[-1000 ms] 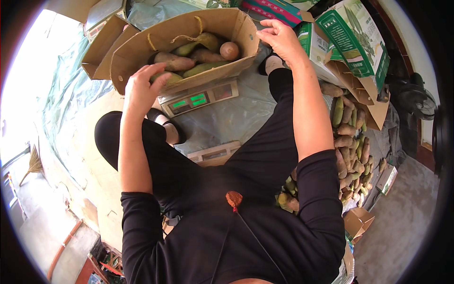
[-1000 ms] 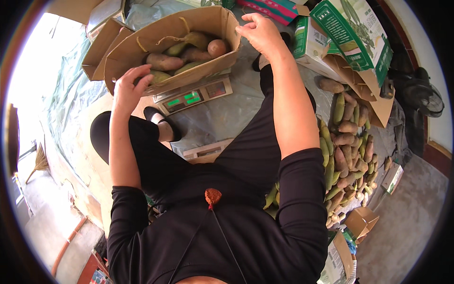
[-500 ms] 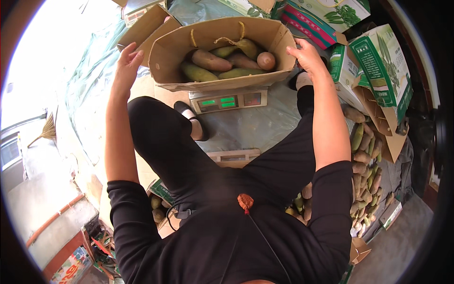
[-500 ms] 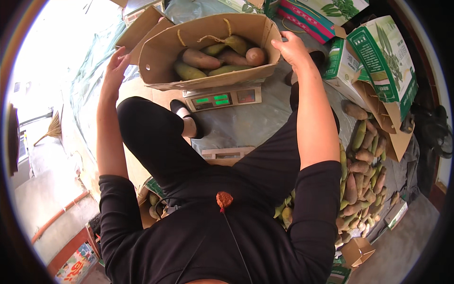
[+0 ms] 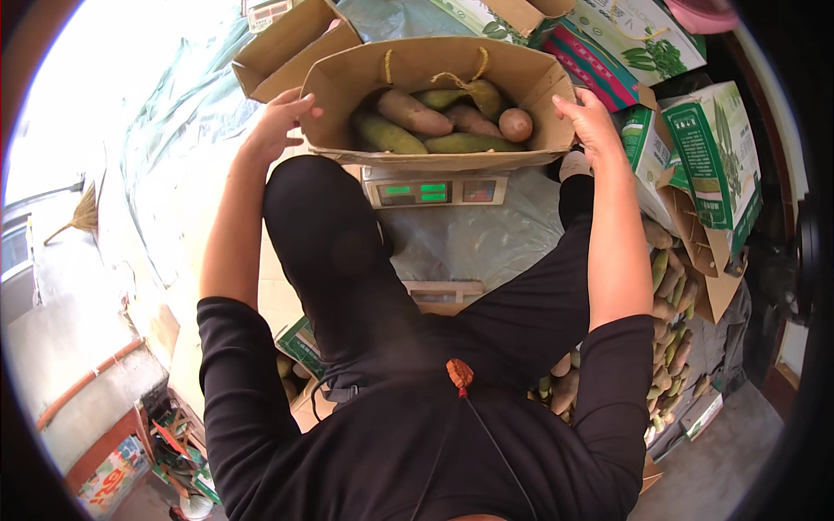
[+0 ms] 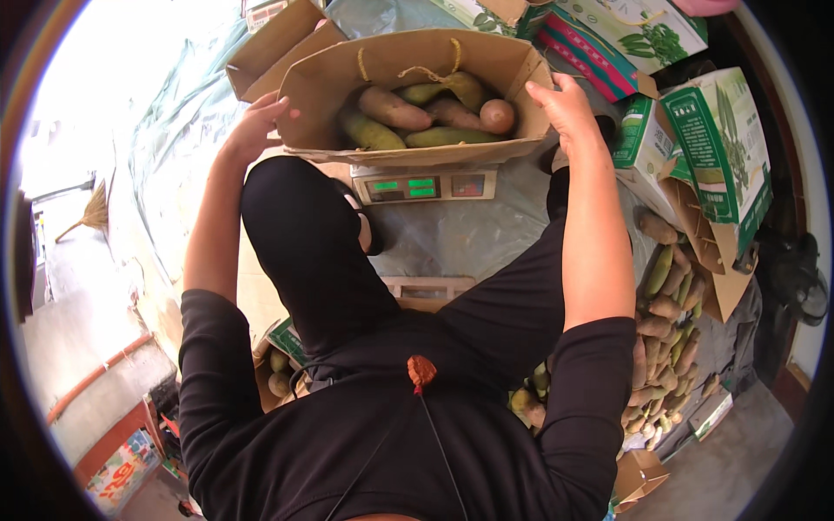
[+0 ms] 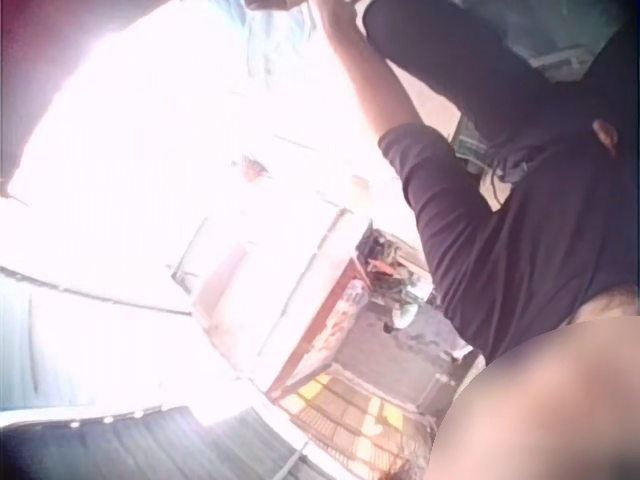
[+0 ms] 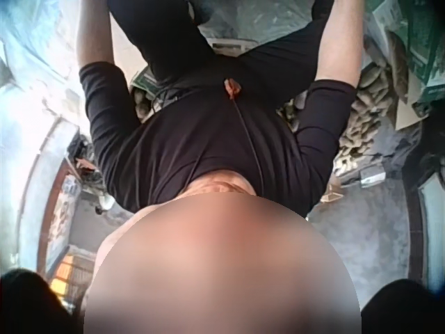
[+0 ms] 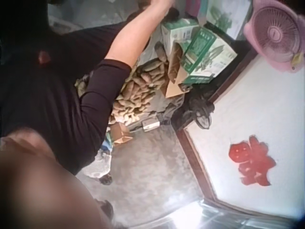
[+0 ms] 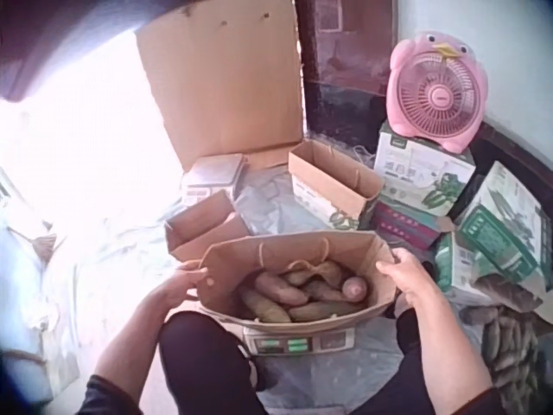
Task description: The recorder sorts mangoes from a pile on the floor and places them into boxes on a scale for weighing.
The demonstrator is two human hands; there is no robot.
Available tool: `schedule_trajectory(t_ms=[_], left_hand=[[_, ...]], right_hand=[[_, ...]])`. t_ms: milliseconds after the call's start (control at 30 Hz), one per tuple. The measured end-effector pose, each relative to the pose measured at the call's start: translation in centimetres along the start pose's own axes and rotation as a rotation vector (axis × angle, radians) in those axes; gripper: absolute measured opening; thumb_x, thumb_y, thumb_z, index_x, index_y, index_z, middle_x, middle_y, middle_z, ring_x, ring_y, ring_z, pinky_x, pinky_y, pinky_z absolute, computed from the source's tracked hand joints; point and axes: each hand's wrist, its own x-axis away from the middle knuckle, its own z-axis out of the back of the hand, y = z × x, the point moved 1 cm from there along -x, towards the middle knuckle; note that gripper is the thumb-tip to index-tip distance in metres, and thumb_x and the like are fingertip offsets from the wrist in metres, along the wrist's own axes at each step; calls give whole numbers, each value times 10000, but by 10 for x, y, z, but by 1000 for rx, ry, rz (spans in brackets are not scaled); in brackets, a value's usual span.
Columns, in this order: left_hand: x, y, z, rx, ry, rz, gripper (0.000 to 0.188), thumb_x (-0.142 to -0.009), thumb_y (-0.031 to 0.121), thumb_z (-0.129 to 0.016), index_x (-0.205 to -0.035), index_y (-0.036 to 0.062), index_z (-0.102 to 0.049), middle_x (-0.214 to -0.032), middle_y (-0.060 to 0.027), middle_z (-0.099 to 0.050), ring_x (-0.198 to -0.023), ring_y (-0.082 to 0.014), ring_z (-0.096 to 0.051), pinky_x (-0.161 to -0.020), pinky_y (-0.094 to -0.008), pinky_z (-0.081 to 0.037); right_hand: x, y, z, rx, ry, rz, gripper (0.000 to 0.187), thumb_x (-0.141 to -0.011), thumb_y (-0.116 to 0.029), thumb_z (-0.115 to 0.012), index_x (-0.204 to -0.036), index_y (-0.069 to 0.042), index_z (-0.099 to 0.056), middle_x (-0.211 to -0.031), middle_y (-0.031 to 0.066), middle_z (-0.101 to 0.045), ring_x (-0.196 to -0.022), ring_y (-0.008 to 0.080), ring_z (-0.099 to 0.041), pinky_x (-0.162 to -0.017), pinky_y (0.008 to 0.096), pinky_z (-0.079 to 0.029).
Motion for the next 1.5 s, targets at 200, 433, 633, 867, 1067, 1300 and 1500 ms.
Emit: schedule_trajectory(t_ms=[200,433,633,867,1067,1300,1500], left_hand=[[-10,-13,12,99,120,-51,569,-839,460,-631,-1279,130,-485,-1019,-45,-612,-971,-172,-520,-835,-431,-393],[-7,-33,50,189,189,-55,603,-816,488,-663,-1259,124,-477,-998,-39,-594,-996,-167,-523,-885,-448,-386],[22,-96,138,398,288,-4,589,-779,503,-706,-1201,144,-506,-1033,-24,-578,-979,-141,-541,-879,-455,-409],[112,-184,206,463,619,122,742,-772,533,-703,-1327,103,-464,-1135,-53,-574,-1002,-139,-542,-890,-360,-407],[209,-320,276,525,828,202,763,-781,497,-708,-1365,102,-416,-1252,-72,-502,-1091,-177,-493,-935,-451,-382],[295,-449,276,375,965,515,497,-811,374,-707,-1165,66,-542,-953,-69,-603,-885,-196,-542,-805,-388,-464],[318,-490,263,409,1012,418,548,-789,184,-711,-1255,11,-480,-1167,-112,-583,-1019,-237,-582,-898,-376,-460]], right_hand=[[-9,-4,-5,-169,40,71,464,-802,-213,-721,-1158,17,-534,-800,34,-612,-716,113,-575,-630,243,-447],[-4,-47,-39,-212,-93,-25,418,-818,-258,-713,-1138,-50,-543,-887,31,-636,-797,119,-597,-712,270,-460],[14,-96,-133,-75,-251,72,577,-798,-295,-722,-1242,-16,-480,-978,46,-619,-900,131,-580,-832,327,-427],[53,-124,-276,203,-569,116,739,-752,-393,-740,-1294,-10,-413,-1031,54,-589,-1003,153,-545,-918,371,-397],[101,-113,-387,566,-931,140,713,-701,-421,-743,-1206,27,-514,-1084,128,-578,-971,210,-534,-759,354,-465],[163,-62,-463,851,-1238,58,545,-720,-317,-743,-1067,77,-596,-1053,186,-628,-867,289,-637,-574,375,-548],[146,-98,-423,773,-1188,602,591,-823,-274,-641,-1317,-14,-447,-1058,170,-644,-969,254,-614,-865,337,-480]])
